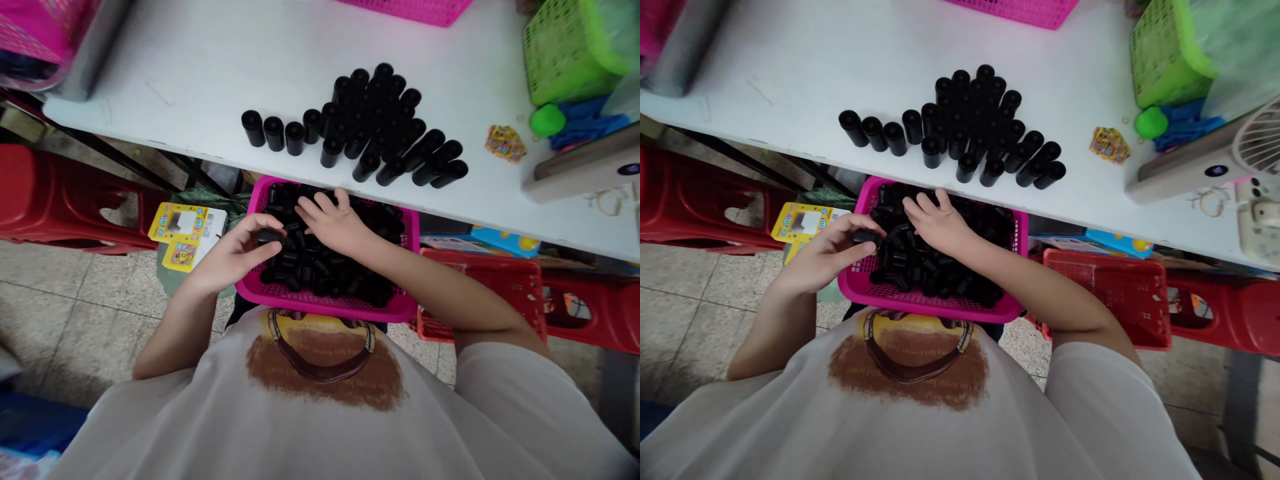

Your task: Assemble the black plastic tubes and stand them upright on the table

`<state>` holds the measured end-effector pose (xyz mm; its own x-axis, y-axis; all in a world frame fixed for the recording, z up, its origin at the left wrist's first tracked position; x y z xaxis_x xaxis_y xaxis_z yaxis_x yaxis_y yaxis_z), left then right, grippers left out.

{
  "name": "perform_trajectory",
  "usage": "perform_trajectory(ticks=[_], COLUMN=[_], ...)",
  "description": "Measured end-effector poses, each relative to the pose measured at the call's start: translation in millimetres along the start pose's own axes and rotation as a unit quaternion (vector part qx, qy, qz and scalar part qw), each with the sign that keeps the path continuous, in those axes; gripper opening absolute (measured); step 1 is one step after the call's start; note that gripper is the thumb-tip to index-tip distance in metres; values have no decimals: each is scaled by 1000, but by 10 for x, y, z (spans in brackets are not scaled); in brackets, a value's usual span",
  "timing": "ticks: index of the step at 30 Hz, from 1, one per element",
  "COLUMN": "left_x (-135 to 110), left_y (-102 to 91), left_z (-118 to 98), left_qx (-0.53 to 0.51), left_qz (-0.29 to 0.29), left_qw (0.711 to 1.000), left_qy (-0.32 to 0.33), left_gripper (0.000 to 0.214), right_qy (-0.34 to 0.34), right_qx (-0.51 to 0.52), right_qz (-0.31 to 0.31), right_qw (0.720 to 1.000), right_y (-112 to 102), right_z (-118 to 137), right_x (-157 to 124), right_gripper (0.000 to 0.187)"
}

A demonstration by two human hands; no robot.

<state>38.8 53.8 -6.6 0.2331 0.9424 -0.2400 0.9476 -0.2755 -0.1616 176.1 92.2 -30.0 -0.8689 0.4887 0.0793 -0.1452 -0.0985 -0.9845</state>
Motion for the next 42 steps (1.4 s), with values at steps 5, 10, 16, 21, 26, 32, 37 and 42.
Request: perform_trajectory(ticks=[5,10,16,21,26,32,37,42], left_x=[-1,14,52,86,67,26,152,682], left_y=[-22,72,372,359,390,659,-58,-918], left_z=[2,-9,-64,-10,27,-62,-590,-520], left_qx=[-26,-114,-106,-110,-83,32,224,270], left_qz=[-22,-26,31,9,4,44,-202,-288], left_qw=[999,993,994,994,996,999,940,910], left_qy=[10,11,14,6,-9,5,158,131], left_gripper=[33,39,41,43,48,59,44,80], right_qy=[9,88,146,155,129,14,106,280], right_qx=[107,481,594,571,453,119,12,-19], right_qz=[-44,-248,-290,-304,-306,-298,-325,-421], right_qw=[993,836,736,746,828,947,940,862], right_y=[-166,-517,-450,-402,-476,-651,-878,-1063], right_z=[31,24,143,79,144,451,-19,-1054], right_x=[-83,-501,-766,-835,-861,-823,-1058,-1826], right_gripper=[29,37,37,37,36,39,55,51])
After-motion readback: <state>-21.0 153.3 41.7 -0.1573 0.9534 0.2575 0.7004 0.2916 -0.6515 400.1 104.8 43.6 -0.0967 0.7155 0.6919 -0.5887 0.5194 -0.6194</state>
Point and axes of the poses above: each hand's wrist, its own x-axis towards the middle knuckle, its own y-axis out of the palm, z = x × y, the point moved 10 cm from there along x, towards the middle knuckle, and after that the axes turned 9 degrees about -y, right-handed, at the moved point
